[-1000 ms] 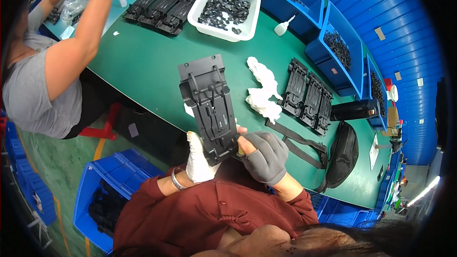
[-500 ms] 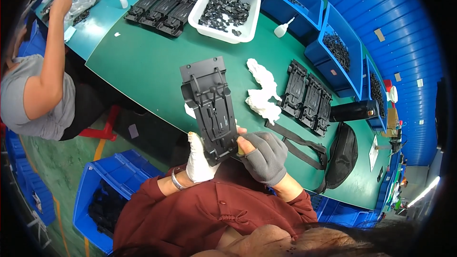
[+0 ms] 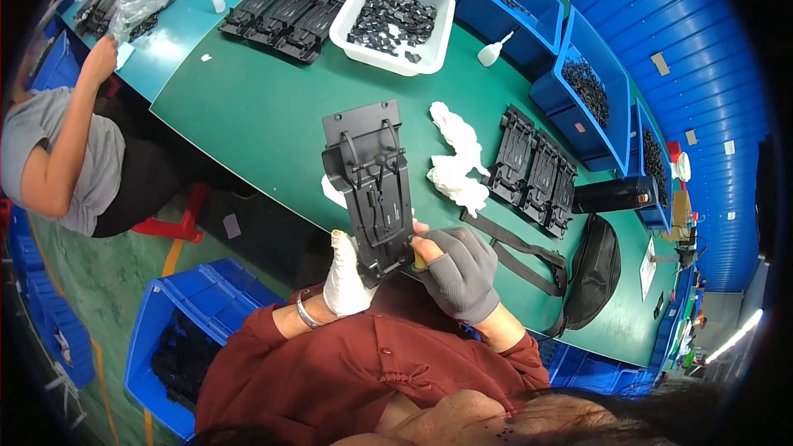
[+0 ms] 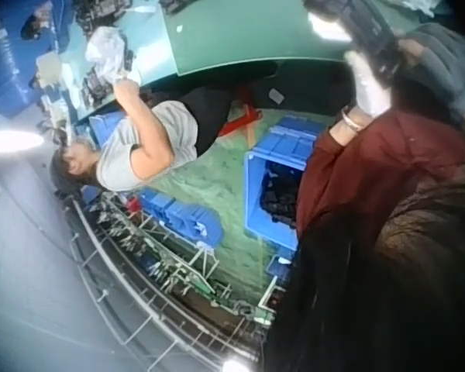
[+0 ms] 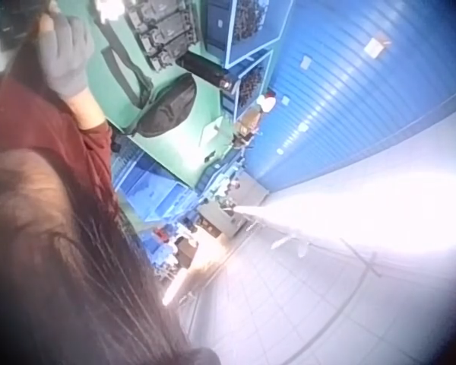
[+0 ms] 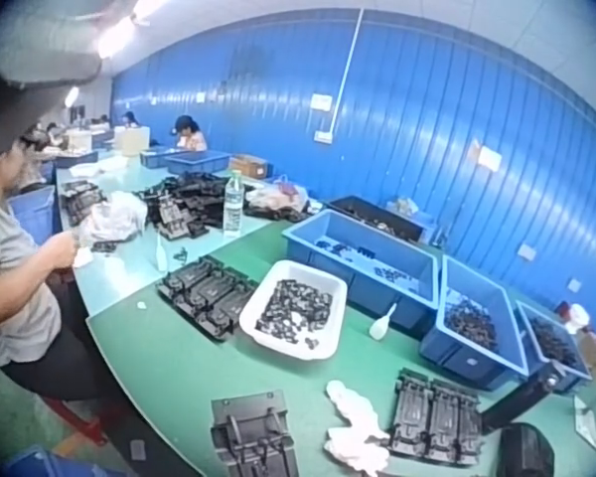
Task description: Inspecting and cleaning black plastic toy components using a small yellow tool and a white cloth at a factory workbench.
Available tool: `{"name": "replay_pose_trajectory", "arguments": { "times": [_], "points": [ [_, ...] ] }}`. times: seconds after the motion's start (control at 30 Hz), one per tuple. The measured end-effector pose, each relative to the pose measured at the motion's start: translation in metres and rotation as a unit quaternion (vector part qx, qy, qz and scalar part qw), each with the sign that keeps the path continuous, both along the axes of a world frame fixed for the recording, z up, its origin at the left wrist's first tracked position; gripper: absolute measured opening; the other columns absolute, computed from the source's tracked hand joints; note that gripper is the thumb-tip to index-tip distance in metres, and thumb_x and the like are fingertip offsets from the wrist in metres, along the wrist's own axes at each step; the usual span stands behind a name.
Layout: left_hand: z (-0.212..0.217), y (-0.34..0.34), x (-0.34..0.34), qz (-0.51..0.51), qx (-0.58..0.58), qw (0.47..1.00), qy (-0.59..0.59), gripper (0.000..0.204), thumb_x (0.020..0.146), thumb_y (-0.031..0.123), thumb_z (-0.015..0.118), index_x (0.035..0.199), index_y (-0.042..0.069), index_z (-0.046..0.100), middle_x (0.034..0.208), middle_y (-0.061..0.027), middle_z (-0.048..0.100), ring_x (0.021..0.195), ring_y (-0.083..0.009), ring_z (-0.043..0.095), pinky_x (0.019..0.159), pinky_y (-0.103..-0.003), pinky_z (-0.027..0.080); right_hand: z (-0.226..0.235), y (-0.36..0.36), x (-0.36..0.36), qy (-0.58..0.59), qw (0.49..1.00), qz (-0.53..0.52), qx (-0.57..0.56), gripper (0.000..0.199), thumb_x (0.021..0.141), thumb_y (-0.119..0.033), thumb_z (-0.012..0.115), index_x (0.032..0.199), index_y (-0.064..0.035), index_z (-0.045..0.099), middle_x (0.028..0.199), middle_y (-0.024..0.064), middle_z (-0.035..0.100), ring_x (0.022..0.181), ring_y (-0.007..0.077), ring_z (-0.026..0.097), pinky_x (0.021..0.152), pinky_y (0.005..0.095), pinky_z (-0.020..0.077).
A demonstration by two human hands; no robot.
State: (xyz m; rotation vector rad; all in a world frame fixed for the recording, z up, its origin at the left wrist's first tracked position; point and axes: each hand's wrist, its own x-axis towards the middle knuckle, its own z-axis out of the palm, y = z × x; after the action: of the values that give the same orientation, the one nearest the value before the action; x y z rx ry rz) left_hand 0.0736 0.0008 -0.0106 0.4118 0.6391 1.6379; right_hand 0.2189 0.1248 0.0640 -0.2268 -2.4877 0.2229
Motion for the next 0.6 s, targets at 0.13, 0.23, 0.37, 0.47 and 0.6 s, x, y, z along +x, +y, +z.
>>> {"name": "replay_pose_trajectory", "arguments": {
  "times": [0.13,0.23,0.37,0.47,0.6],
  "points": [
    [-0.001,-0.0013,-0.0008,-0.009,-0.003,1.0,0.006,0.121,0.094,0.1,0.026,0.169,0.006,0.04,0.159,-0.0178,0.059,0.145,-0.03,0.058,0.121,-0.048,0.048,0.0015,0.0014,-0.0018,0.0,1.0,0.002,-0.011,0.049,0.066,0.001,0.086,0.112,-0.0036,0.073,0.103,0.0087,0.074,0.082,0.0256,0.071,0.069,0.0386,0.0564],
    [-0.0026,-0.0025,-0.0023,-0.022,0.004,1.0,0.015,0.12,0.095,0.099,0.026,0.17,0.006,0.039,0.16,-0.0174,0.058,0.147,-0.03,0.057,0.123,-0.048,0.046,0.002,0.0018,-0.002,-0.005,1.0,0.001,-0.014,0.047,0.066,0.0,0.086,0.111,-0.0044,0.073,0.103,0.0082,0.075,0.081,0.0254,0.071,0.069,0.0385,0.0554],
    [-0.006,-0.0023,-0.0044,-0.033,0.048,0.998,-0.011,0.113,0.102,0.091,0.026,0.171,0.003,0.037,0.167,-0.0168,0.052,0.153,-0.0278,0.052,0.129,-0.045,0.041,0.0025,0.0043,-0.0017,-0.014,1.0,0.011,-0.001,0.042,0.071,-0.005,0.083,0.111,-0.0018,0.072,0.107,0.0093,0.075,0.081,0.0243,0.067,0.067,0.0376,0.0547],
    [-0.0068,-0.0032,-0.0035,-0.033,0.043,0.999,-0.005,0.112,0.102,0.091,0.025,0.17,0.002,0.038,0.167,-0.0165,0.052,0.153,-0.0273,0.052,0.13,-0.045,0.04,0.0041,0.0044,-0.0012,-0.026,1.0,0.011,0.003,0.042,0.071,-0.006,0.083,0.111,-0.0021,0.072,0.106,0.0091,0.074,0.082,0.0246,0.067,0.067,0.038,0.0545],
    [-0.0056,-0.0034,-0.0037,-0.038,0.039,0.999,-0.006,0.112,0.103,0.09,0.022,0.169,0.002,0.04,0.167,-0.0159,0.053,0.153,-0.0266,0.052,0.13,-0.045,0.04,0.0057,0.0044,-0.0017,-0.036,0.999,0.009,0.002,0.041,0.071,-0.005,0.083,0.111,-0.0024,0.07,0.104,0.0088,0.073,0.081,0.0252,0.067,0.068,0.0383,0.0545]
  ]
}}
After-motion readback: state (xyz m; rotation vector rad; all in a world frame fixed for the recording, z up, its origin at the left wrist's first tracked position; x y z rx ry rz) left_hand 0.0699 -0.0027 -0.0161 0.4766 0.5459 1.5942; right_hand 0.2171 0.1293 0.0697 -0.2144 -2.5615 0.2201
